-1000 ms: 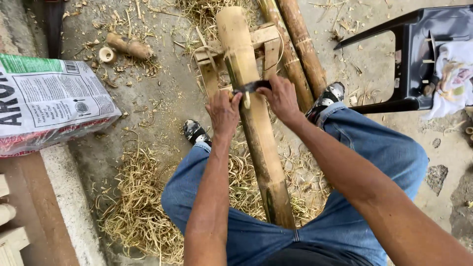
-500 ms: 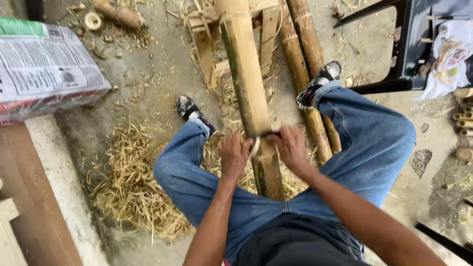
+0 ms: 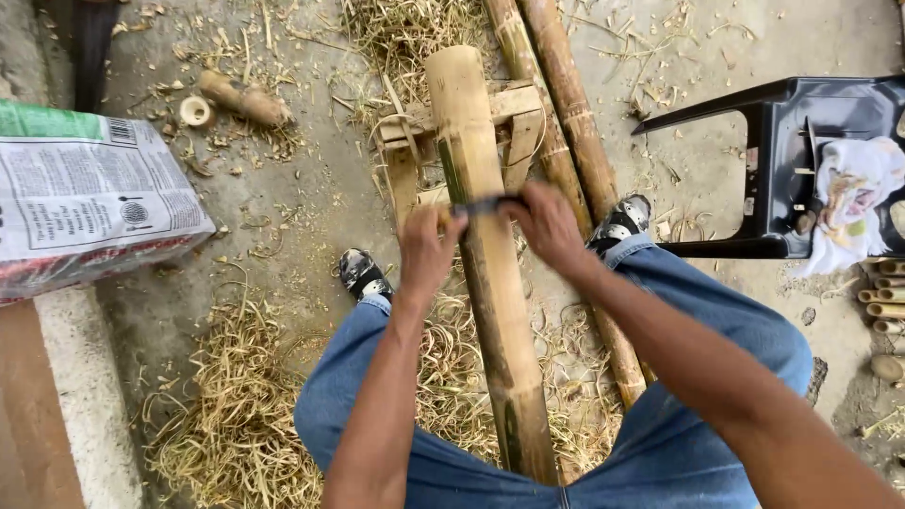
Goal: Shaving the outer layer of a bamboo pole using a drawknife-like hand tool.
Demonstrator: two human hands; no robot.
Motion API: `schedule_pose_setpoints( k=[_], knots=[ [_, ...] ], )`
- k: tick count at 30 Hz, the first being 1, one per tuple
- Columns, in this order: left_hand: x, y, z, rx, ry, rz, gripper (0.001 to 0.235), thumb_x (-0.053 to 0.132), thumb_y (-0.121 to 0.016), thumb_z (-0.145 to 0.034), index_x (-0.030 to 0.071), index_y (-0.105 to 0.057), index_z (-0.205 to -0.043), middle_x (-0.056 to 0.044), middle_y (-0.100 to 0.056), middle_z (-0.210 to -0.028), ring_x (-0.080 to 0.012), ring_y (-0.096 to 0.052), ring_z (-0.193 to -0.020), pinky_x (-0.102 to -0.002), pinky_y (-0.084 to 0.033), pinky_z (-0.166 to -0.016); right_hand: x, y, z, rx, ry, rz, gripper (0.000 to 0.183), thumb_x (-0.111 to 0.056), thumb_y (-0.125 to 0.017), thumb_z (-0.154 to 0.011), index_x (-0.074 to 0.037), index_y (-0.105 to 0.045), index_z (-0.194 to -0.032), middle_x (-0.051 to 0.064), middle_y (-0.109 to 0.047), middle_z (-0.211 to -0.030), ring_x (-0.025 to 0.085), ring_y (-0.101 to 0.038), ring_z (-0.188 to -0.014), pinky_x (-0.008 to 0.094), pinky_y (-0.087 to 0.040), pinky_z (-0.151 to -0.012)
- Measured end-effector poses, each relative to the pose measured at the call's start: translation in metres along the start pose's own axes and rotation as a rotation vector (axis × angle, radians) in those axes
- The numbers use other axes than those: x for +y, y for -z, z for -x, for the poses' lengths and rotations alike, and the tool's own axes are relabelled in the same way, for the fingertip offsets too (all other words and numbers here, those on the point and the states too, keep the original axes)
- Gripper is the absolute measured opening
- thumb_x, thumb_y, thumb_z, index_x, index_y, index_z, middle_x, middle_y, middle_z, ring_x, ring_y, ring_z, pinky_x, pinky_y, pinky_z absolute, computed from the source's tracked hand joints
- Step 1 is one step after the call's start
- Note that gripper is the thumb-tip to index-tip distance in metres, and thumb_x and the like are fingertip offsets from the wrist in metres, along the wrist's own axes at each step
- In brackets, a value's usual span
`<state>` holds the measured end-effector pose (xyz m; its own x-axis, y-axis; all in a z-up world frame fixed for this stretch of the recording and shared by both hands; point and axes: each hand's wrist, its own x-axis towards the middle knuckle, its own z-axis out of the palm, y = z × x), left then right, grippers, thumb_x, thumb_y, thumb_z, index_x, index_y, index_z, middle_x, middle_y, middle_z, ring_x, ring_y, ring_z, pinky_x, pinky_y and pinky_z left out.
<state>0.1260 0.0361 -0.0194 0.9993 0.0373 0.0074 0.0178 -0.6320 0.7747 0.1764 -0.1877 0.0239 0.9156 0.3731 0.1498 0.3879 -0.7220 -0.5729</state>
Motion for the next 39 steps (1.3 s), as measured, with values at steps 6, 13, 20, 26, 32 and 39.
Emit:
schedule_pose_setpoints(
  k=[6,13,20,26,32,39],
  knots=[
    [-0.02,0.002,-0.178,0.087,0.02,-0.155,0.04,0.056,-0.054,-0.101,0.016,-0.057,-0.1,-0.004,-0.062,-0.1,-0.0248,-0.057,-0.1,-0.057,-0.039,-0.096,0.071,-0.025,-0.164,0.117,-0.034,-0.021,0.032,-0.037,-0.06,-0.109,-0.007,-0.051,-0.101,0.013,-0.074,-0.089,0.014,-0.055,-0.053,0.027,-0.048,-0.042],
    [-0.033,-0.006,-0.172,0.089,0.013,-0.134,0.05,0.064,-0.047,-0.101,0.015,-0.057,-0.102,-0.003,-0.06,-0.096,-0.0231,-0.057,-0.099,-0.059,-0.039,-0.094,0.063,-0.022,-0.163,0.083,-0.092,0.119,0.034,-0.038,-0.066,-0.103,-0.008,-0.052,-0.099,0.013,-0.073,-0.087,0.017,-0.047,-0.051,0.032,-0.044,-0.041],
    [-0.03,-0.011,-0.112,0.048,0.06,-0.073,0.054,0.069,-0.039,-0.1,0.017,-0.051,-0.1,-0.002,-0.053,-0.091,-0.022,-0.053,-0.088,-0.051,-0.049,-0.085,0.03,-0.014,-0.103,0.007,-0.129,0.171,0.043,-0.047,-0.065,-0.101,-0.006,-0.052,-0.095,0.009,-0.065,-0.074,0.014,-0.045,-0.054,0.033,-0.04,-0.047],
    [-0.016,-0.018,-0.024,0.125,-0.029,-0.146,0.048,0.059,-0.047,-0.104,0.012,-0.058,-0.107,-0.003,-0.057,-0.094,-0.0238,-0.055,-0.094,-0.059,-0.04,-0.087,0.001,-0.013,-0.016,0.039,-0.196,0.14,0.045,-0.049,-0.062,-0.099,-0.005,-0.051,-0.096,0.009,-0.059,-0.079,0.02,-0.046,-0.065,0.039,-0.041,-0.058],
    [0.007,-0.018,0.069,0.106,-0.012,-0.106,0.047,0.056,-0.05,-0.103,0.01,-0.058,-0.108,-0.007,-0.055,-0.095,-0.0257,-0.053,-0.093,-0.052,-0.041,-0.084,-0.044,0.005,0.072,0.098,-0.125,0.168,0.042,-0.046,-0.062,-0.1,-0.006,-0.051,-0.095,0.011,-0.057,-0.084,0.025,-0.046,-0.076,0.044,-0.038,-0.07],
    [-0.015,-0.055,0.188,0.031,-0.093,-0.066,0.04,0.05,-0.04,-0.107,0.019,-0.066,-0.104,-0.009,-0.052,-0.096,-0.0259,-0.051,-0.095,-0.044,-0.044,-0.083,-0.081,0.015,0.175,0.002,-0.219,0.156,0.037,-0.039,-0.066,-0.097,-0.006,-0.053,-0.087,0.012,-0.057,-0.08,0.03,-0.05,-0.074,0.046,-0.039,-0.07]
  ],
)
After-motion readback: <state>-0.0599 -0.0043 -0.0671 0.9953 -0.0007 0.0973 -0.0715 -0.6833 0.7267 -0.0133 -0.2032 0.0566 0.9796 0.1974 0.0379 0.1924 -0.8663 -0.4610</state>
